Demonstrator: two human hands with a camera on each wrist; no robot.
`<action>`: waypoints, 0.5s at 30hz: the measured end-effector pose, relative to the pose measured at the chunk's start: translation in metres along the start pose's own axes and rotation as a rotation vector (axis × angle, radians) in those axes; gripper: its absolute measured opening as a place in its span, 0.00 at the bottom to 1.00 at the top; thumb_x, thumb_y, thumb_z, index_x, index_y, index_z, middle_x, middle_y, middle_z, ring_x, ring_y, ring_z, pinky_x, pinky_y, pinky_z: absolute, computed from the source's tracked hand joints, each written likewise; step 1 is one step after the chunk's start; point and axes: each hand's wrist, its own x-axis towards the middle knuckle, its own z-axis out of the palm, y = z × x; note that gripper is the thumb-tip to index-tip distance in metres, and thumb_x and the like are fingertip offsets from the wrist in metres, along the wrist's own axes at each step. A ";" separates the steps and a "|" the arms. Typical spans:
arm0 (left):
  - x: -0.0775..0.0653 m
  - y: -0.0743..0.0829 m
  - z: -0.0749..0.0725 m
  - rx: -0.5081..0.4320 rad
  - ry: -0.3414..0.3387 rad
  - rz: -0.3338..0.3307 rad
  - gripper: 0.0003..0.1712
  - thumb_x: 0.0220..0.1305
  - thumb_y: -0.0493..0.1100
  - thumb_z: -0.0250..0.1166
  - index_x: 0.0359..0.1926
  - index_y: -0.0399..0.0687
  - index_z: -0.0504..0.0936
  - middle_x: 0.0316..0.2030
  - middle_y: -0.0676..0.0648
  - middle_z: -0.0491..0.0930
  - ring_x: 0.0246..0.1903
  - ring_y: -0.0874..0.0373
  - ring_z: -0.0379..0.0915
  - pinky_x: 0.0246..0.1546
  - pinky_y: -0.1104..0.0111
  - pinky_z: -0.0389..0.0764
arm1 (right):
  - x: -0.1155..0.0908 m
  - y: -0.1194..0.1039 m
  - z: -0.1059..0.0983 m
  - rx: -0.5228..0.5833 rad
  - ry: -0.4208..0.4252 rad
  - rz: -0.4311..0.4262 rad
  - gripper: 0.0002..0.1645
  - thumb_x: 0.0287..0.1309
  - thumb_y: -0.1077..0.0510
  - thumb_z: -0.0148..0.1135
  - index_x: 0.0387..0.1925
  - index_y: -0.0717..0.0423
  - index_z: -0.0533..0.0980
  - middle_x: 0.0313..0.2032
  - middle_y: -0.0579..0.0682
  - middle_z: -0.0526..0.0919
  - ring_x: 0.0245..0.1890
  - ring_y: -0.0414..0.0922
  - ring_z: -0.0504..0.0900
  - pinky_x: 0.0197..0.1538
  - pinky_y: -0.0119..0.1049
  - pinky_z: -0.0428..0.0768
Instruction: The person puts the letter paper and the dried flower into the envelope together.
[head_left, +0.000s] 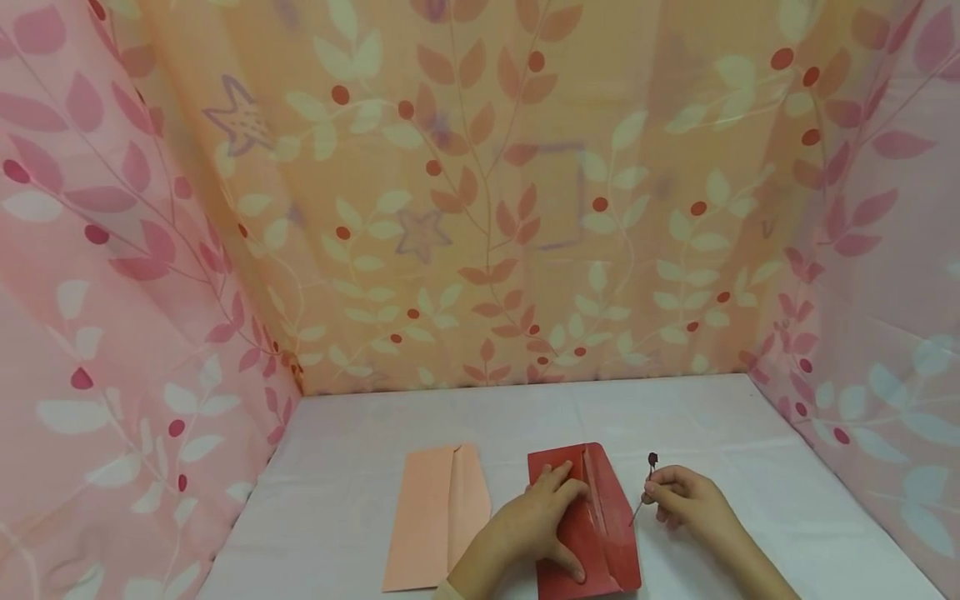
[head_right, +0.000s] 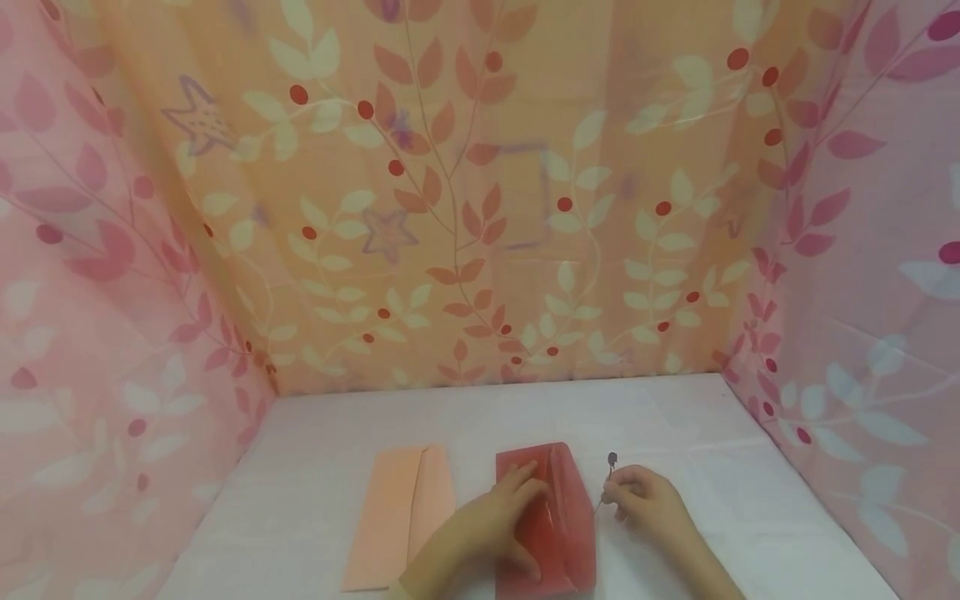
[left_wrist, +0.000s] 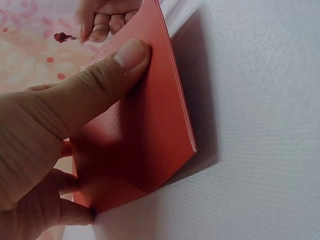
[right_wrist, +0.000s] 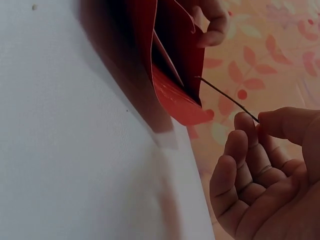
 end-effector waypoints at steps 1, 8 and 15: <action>0.000 0.000 0.000 -0.002 0.000 -0.001 0.55 0.34 0.69 0.83 0.65 0.79 0.67 0.79 0.52 0.55 0.77 0.38 0.52 0.57 0.52 0.82 | 0.001 -0.001 0.002 0.010 -0.013 0.004 0.21 0.68 0.50 0.66 0.47 0.65 0.76 0.38 0.56 0.88 0.28 0.43 0.81 0.31 0.38 0.84; 0.000 0.001 -0.002 -0.014 -0.005 -0.022 0.54 0.35 0.70 0.82 0.65 0.80 0.67 0.79 0.54 0.55 0.78 0.40 0.52 0.55 0.52 0.83 | 0.007 -0.006 0.015 0.043 -0.058 0.009 0.19 0.69 0.52 0.65 0.45 0.66 0.75 0.37 0.58 0.88 0.29 0.47 0.85 0.32 0.41 0.85; 0.000 -0.001 0.001 0.006 0.013 -0.003 0.55 0.33 0.71 0.82 0.65 0.80 0.67 0.79 0.53 0.55 0.77 0.38 0.53 0.56 0.52 0.82 | 0.009 -0.005 0.025 0.098 -0.105 0.013 0.17 0.71 0.55 0.62 0.45 0.69 0.74 0.35 0.57 0.88 0.28 0.51 0.87 0.31 0.44 0.87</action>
